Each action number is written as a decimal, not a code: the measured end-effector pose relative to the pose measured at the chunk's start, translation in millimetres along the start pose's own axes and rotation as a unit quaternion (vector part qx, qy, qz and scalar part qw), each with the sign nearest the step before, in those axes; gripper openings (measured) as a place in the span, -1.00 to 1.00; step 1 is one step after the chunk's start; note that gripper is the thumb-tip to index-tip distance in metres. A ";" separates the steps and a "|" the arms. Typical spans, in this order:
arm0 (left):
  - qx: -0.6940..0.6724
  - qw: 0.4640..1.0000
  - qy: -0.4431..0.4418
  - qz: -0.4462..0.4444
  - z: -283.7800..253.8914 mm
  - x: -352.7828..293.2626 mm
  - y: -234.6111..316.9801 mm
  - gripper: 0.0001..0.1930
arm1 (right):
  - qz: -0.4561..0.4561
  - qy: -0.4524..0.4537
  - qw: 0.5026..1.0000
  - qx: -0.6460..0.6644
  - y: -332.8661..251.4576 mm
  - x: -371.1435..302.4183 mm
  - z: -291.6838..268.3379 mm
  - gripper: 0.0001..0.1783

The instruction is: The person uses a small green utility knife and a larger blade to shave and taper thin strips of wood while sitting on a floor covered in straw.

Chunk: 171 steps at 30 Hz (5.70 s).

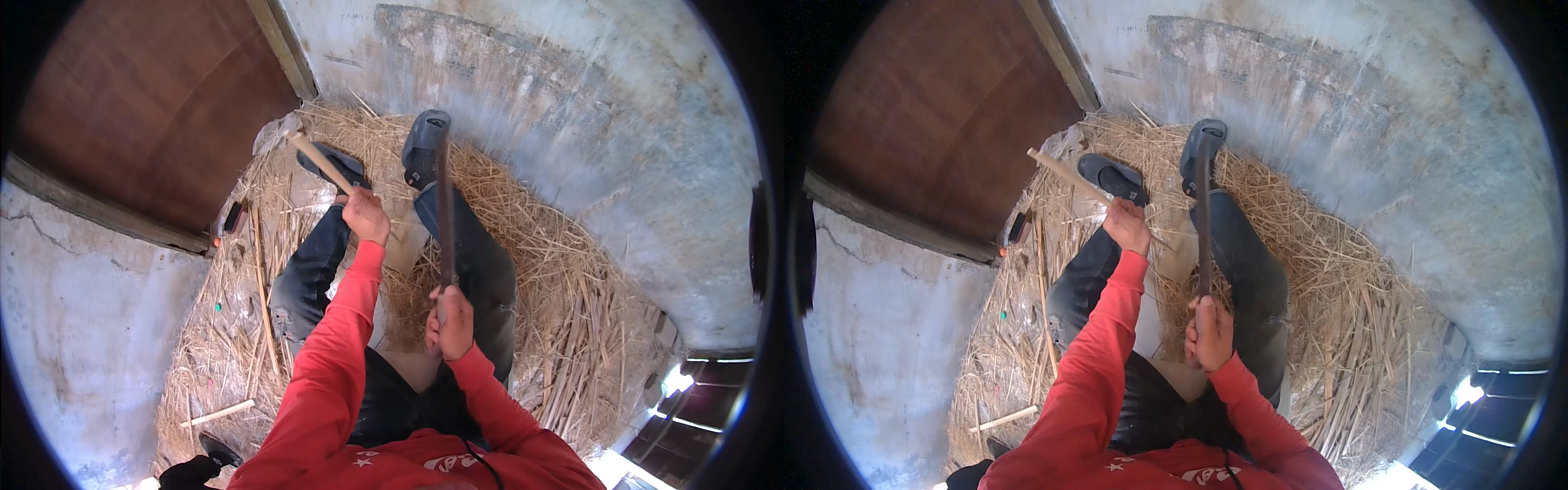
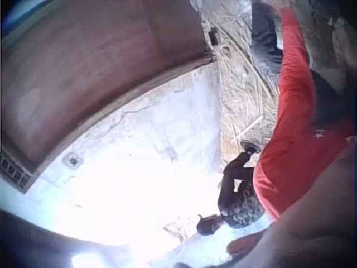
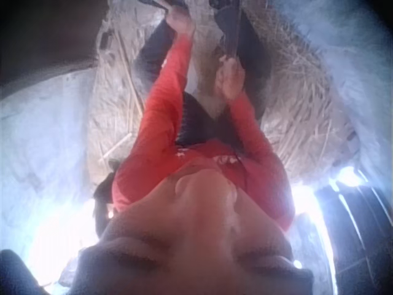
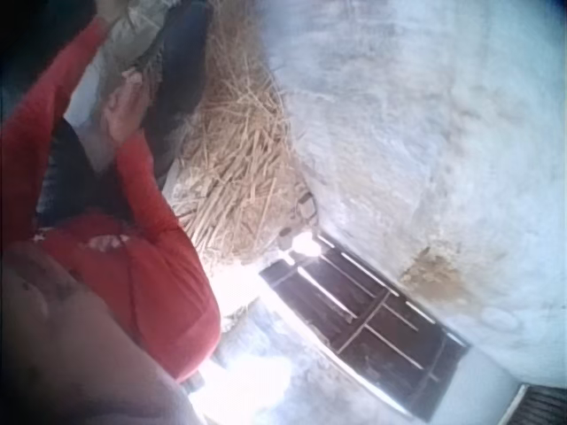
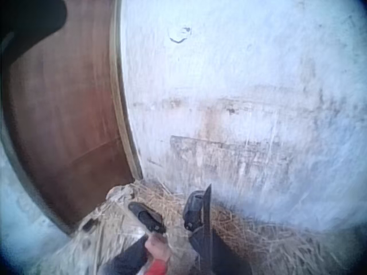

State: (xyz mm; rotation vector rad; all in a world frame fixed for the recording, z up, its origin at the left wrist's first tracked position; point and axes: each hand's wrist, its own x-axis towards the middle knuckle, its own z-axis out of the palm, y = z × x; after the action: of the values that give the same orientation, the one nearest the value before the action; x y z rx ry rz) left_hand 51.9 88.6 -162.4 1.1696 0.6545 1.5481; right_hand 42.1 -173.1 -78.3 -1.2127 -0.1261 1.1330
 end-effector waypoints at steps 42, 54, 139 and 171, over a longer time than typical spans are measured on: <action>0.062 0.998 0.029 0.004 4.3 19.3 -1.8 -0.37 | 0.058 0.048 0.996 -0.036 78.3 5.1 1.0 -0.61; -0.023 0.998 -0.050 -0.031 -1.2 21.2 8.4 -0.35 | 0.215 0.102 0.970 -0.044 146.3 43.6 -32.2 -0.56; -0.125 0.980 -0.124 -0.098 -57.5 28.5 20.3 -0.39 | -0.278 0.118 0.898 -0.320 198.2 73.6 -46.4 -0.50; 0.051 0.976 -0.210 -0.014 -18.2 41.7 54.9 -0.81 | 0.176 0.112 0.940 -0.271 235.7 93.0 -75.0 -0.31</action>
State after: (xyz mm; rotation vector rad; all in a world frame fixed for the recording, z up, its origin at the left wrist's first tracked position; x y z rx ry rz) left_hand 13.7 113.5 -107.6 1.5014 0.4671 1.2003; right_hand -11.8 -175.2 -337.0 -1.9061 -0.0482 1.3026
